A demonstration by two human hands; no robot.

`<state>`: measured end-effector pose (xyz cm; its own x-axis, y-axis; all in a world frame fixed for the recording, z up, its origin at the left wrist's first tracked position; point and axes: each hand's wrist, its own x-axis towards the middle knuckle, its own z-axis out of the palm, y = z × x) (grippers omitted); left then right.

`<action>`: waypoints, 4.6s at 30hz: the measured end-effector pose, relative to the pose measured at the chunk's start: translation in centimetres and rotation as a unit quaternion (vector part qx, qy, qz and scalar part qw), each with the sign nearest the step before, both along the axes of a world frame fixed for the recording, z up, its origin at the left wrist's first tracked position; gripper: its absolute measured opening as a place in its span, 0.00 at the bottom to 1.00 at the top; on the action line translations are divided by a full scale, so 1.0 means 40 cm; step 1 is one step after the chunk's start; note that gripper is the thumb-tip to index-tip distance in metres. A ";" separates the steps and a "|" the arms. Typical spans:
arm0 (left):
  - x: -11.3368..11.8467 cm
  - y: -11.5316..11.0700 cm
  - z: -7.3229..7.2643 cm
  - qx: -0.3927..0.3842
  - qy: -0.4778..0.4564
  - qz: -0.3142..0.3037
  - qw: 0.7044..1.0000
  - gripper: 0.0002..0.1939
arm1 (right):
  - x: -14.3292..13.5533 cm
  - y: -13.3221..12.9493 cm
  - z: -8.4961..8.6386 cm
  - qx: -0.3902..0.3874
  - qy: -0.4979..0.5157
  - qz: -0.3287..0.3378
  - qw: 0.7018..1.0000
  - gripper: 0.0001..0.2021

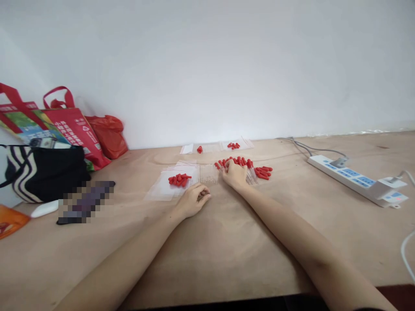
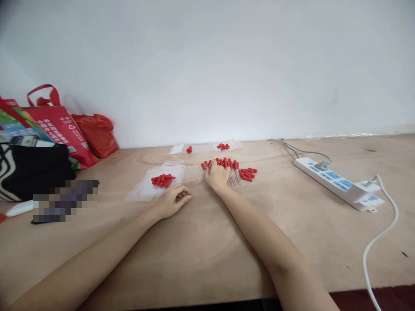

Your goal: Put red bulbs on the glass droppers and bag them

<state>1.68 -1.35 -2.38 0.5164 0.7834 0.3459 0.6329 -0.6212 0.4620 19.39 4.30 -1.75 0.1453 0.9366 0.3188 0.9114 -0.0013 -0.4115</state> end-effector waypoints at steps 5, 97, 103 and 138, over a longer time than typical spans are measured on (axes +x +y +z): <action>-0.003 0.005 -0.002 0.001 -0.001 0.002 1.000 0.03 | -0.033 0.017 0.004 -0.043 -0.055 -0.016 0.997 0.11; 0.045 -0.042 0.004 0.181 0.082 -0.081 0.977 0.10 | 0.109 -0.202 -0.034 0.128 -0.080 0.393 0.907 0.11; 0.048 -0.043 0.009 0.190 0.089 -0.089 0.974 0.09 | 0.092 -0.212 -0.029 0.077 -0.030 0.380 0.921 0.11; 0.008 0.013 -0.007 0.033 -0.028 0.119 0.992 0.18 | 0.101 -0.051 0.043 -0.003 0.070 0.139 0.988 0.09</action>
<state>2.01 -0.84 -2.65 0.2972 0.8554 0.4243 0.7401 -0.4871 0.4636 23.44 2.27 -0.05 -0.0750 0.9483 0.3084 0.8109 0.2380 -0.5345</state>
